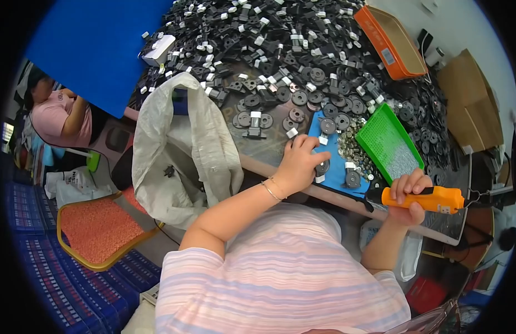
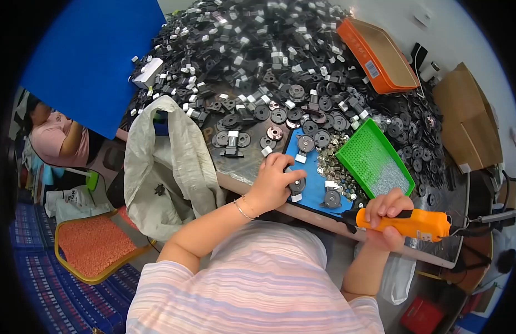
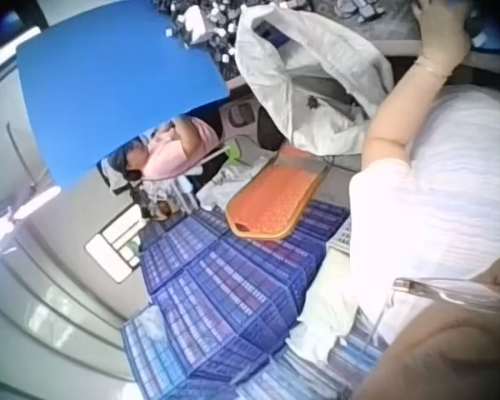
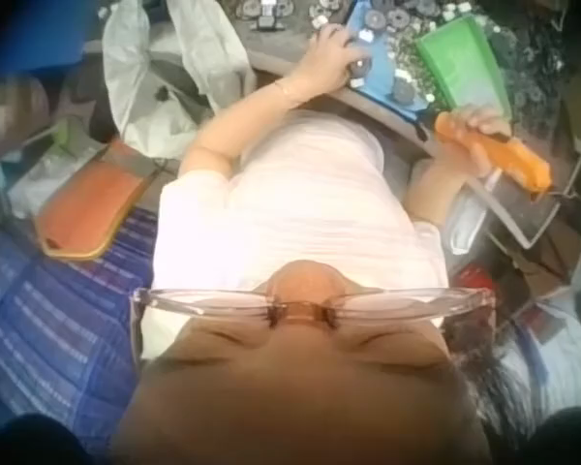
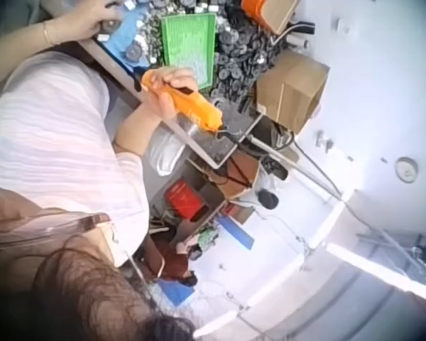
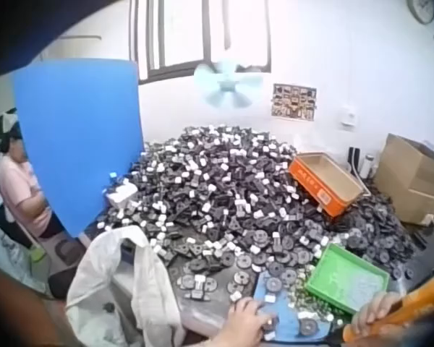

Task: Assembling small plastic and metal components using an electric screwdriver and an assembly jig on a factory workbench.

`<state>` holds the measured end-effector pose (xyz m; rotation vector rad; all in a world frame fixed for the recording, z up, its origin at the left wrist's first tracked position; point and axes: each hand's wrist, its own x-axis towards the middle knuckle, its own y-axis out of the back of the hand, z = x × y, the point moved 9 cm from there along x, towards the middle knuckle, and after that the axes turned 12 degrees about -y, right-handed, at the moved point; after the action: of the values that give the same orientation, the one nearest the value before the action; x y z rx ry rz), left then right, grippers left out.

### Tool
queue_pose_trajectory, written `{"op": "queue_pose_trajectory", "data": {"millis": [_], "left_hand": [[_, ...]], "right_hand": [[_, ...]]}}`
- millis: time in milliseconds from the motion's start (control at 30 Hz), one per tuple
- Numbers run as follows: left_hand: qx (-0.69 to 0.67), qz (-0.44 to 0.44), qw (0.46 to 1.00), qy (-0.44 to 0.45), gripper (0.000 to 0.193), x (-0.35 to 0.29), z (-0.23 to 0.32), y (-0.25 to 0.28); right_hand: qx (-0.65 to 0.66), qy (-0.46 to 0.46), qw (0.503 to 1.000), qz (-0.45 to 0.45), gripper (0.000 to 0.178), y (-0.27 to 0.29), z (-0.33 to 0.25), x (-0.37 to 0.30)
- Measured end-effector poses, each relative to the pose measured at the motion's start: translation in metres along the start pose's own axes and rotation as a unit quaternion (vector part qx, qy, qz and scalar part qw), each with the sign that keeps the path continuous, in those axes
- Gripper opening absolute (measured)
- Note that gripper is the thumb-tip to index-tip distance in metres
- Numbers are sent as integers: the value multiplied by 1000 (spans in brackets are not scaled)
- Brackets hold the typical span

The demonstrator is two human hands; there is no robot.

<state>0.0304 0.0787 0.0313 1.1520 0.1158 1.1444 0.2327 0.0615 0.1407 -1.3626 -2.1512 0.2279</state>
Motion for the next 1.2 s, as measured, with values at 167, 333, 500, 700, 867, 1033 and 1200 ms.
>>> {"op": "queue_pose_trajectory", "data": {"millis": [167, 333, 500, 700, 867, 1033, 1200], "left_hand": [[45, 198, 979, 19, 46, -32, 18, 125], [253, 308, 886, 238, 50, -175, -44, 219], [131, 247, 887, 368, 58, -310, -134, 182], [187, 377, 836, 352, 27, -312, -142, 238], [100, 327, 930, 136, 20, -112, -43, 214], [-8, 57, 996, -66, 40, 16, -16, 76], [-14, 25, 997, -66, 48, 60, -24, 3]], "right_hand": [[6, 0, 1000, 19, 29, -1, 3, -3], [-1, -6, 1000, 14, 29, 9, 3, 1], [4, -6, 1000, 1, 29, 5, 7, 11], [-25, -11, 1000, 5, 29, 6, 2, 2], [-4, 3, 999, 50, 30, 13, 0, -8], [-6, 12, 999, 42, 29, 5, -10, -14], [-12, 28, 998, 52, 29, 14, -23, -28]]}}
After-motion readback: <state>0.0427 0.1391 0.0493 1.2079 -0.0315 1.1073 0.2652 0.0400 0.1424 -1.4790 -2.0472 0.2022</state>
